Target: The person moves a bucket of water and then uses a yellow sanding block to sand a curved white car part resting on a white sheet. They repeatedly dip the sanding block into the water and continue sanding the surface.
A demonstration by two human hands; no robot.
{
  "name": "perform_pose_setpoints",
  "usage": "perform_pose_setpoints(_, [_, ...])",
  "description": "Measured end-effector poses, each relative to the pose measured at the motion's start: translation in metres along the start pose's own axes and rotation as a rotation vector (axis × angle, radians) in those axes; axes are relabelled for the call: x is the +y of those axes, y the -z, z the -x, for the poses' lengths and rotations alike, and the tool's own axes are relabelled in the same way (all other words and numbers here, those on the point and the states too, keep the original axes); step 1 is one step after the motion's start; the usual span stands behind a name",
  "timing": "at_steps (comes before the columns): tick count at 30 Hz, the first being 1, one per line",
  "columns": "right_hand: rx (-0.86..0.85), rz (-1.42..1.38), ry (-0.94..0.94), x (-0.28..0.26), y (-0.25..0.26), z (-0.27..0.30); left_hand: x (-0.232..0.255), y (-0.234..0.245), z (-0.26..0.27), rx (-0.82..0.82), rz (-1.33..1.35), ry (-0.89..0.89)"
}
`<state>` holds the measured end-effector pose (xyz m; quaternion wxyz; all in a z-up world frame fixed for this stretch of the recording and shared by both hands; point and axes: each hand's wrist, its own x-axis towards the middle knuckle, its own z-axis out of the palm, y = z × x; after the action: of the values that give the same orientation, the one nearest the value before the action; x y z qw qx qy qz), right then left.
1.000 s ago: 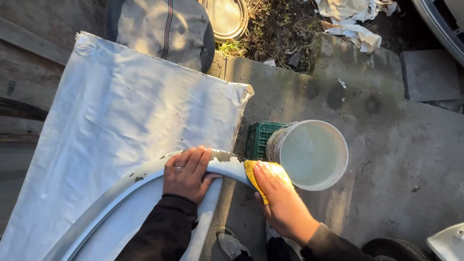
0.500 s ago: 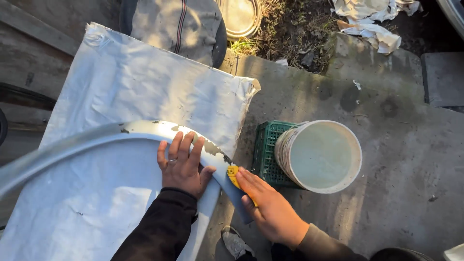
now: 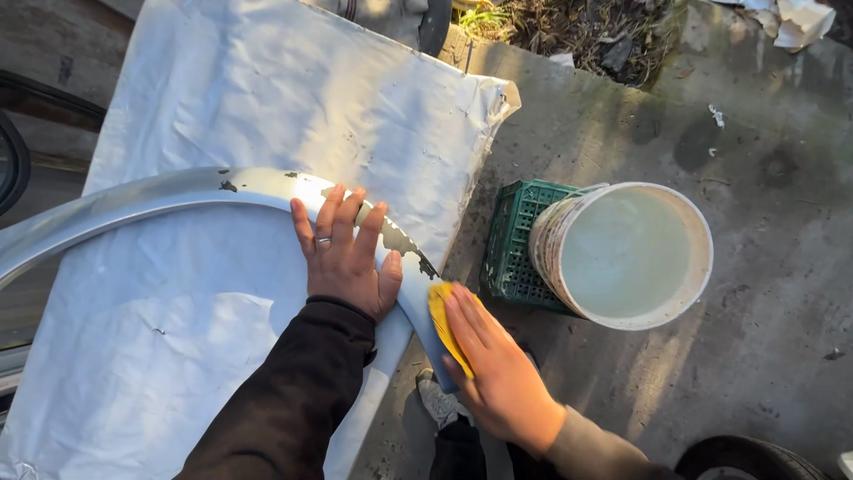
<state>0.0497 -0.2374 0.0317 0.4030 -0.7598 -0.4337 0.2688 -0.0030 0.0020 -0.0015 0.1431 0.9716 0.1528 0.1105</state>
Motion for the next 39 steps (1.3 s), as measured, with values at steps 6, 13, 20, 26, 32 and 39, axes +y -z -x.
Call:
perform_pose_setpoints(6, [0.001, -0.022, 0.007, 0.008, -0.012, 0.011, 0.0, 0.001, -0.002, 0.043, 0.072, -0.013])
perform_pose_setpoints(13, [0.034, 0.005, 0.063, 0.003, -0.008, -0.008, 0.0, 0.005, -0.006, 0.017, 0.076, -0.069])
perform_pose_setpoints(20, [0.027, 0.006, 0.089, 0.01, -0.022, 0.011, 0.001, 0.005, -0.001, -0.062, 0.075, -0.099])
perform_pose_setpoints(26, [0.017, -0.038, 0.071, 0.011, -0.042, 0.039, 0.0, 0.003, 0.001, -0.164, 0.13, -0.184])
perform_pose_setpoints(32, [0.054, 0.04, 0.008, 0.001, -0.05, 0.031, -0.005, 0.006, -0.007, -0.16, 0.12, -0.174])
perform_pose_setpoints(39, [0.029, 0.085, -0.039, -0.006, -0.054, 0.015, -0.002, 0.009, -0.005, -0.211, 0.054, -0.146])
